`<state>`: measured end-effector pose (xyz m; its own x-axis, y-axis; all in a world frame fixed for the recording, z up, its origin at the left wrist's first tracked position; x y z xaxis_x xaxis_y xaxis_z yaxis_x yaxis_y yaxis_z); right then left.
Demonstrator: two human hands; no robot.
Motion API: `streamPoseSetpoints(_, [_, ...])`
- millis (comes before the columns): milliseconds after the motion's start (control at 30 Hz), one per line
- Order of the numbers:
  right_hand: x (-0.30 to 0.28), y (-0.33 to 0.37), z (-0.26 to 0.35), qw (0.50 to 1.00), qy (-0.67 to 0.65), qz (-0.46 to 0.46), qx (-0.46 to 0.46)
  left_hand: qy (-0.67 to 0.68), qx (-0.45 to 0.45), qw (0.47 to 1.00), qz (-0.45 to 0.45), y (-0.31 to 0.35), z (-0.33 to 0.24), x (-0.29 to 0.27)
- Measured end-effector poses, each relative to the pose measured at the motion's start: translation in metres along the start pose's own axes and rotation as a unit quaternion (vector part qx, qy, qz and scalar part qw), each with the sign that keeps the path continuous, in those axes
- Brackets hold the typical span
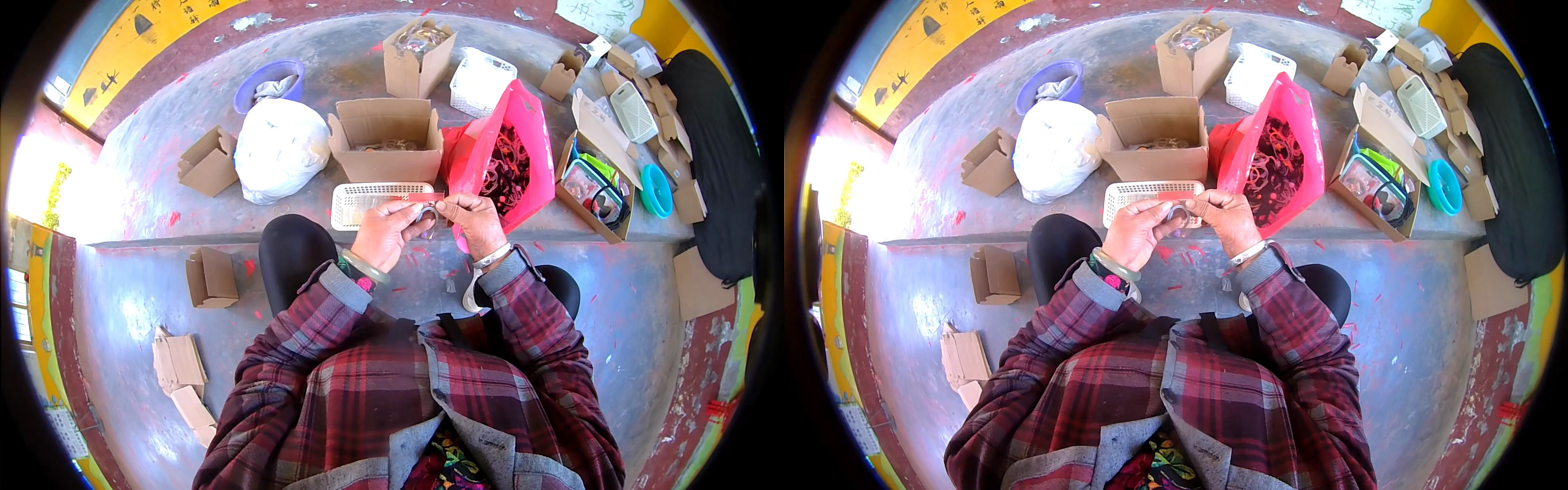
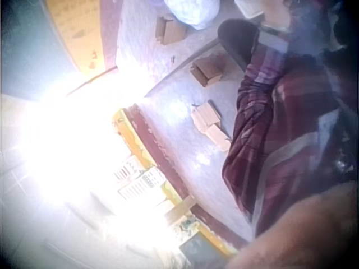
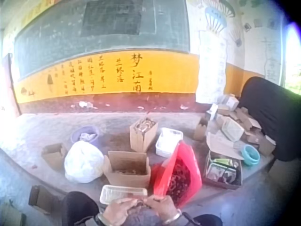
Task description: The person sits on the floor and sorts small, clear plastic rings from a pink bag into a white basket. They handle the items one by one, picking them up from the bag and placing them into the basket.
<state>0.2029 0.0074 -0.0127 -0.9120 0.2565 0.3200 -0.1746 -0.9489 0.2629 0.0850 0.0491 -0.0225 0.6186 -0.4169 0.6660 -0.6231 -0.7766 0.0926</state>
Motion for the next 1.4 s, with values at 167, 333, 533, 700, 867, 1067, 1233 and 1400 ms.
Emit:
streamPoseSetpoints(167, [-0.002, -0.005, -0.006, 0.999, 0.040, 0.001, -0.004, 0.005, 0.016, 1.000, 0.007, -0.001, -0.004, -0.003])
streamPoseSetpoints(333, [0.000, -0.003, -0.006, 0.999, 0.035, -0.010, 0.011, 0.018, 0.018, 1.000, -0.007, -0.001, -0.005, -0.005])
streamPoseSetpoints(533, [0.007, 0.030, 0.049, 0.882, 0.337, -0.221, -0.243, -0.023, 0.023, 0.999, -0.013, 0.000, -0.004, -0.003])
streamPoseSetpoints(700, [0.051, 0.059, 0.064, 0.771, 0.438, -0.154, -0.435, -0.093, -0.011, 0.996, -0.012, -0.003, 0.017, -0.015])
streamPoseSetpoints(867, [0.056, 0.053, 0.049, 0.747, 0.491, -0.144, -0.424, -0.115, 0.013, 0.993, 0.027, -0.003, 0.019, -0.008])
streamPoseSetpoints(1067, [0.052, 0.051, 0.047, 0.743, 0.497, -0.160, -0.418, -0.401, 0.112, 0.905, 0.087, -0.004, 0.005, -0.002])
streamPoseSetpoints(1233, [0.053, 0.050, 0.040, 0.744, 0.500, -0.149, -0.417, -0.567, 0.170, 0.799, 0.102, 0.001, -0.010, 0.006])
streamPoseSetpoints(1400, [0.054, 0.047, 0.030, 0.738, 0.528, -0.139, -0.396, -0.585, 0.172, 0.785, 0.106, 0.002, -0.012, 0.009])
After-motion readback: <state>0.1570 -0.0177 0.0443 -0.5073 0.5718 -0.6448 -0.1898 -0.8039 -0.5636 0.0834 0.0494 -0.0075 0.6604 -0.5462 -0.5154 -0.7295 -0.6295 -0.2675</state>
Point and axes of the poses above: each hand's wrist, its own y-axis away from the middle knuckle, its own x-axis out of the palm, z = x × y, the point moved 9 cm from there along -y, towards the middle knuckle, and after that the axes turned 11 degrees about x, right-handed, at the moved point
